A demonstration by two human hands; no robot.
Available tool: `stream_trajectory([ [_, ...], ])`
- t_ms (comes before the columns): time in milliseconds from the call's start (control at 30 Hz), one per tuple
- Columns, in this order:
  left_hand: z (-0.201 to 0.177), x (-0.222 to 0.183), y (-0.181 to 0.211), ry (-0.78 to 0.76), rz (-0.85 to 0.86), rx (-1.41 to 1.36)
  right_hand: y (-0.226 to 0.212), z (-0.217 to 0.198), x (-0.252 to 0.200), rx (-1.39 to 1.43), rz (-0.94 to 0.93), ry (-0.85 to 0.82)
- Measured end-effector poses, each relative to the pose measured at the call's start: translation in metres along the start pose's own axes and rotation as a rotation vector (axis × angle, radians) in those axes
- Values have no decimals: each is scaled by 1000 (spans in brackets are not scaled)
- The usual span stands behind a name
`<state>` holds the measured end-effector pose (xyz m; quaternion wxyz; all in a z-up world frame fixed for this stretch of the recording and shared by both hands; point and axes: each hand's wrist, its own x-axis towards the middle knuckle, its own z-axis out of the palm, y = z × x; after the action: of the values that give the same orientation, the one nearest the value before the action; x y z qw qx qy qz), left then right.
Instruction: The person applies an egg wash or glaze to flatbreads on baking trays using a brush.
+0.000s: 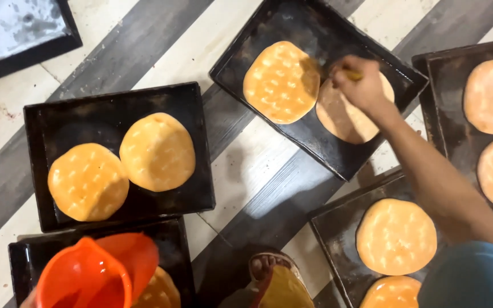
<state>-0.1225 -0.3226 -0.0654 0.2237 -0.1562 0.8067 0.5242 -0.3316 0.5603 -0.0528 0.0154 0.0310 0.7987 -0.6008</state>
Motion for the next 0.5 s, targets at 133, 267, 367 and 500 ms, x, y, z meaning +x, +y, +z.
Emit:
stream_trajectory([
  [133,69,8,106,-29,31,22,-12,17,-19,-290,159,-36],
  [267,147,-3,210,57,-126,-300,6,12,-26,-146,-33,36],
  [367,149,7,193,-11,-48,-613,1,20,-25,-487,-185,220],
  [500,151,0,204,-59,-16,-633,-22,20,-20,-513,14,-53],
])
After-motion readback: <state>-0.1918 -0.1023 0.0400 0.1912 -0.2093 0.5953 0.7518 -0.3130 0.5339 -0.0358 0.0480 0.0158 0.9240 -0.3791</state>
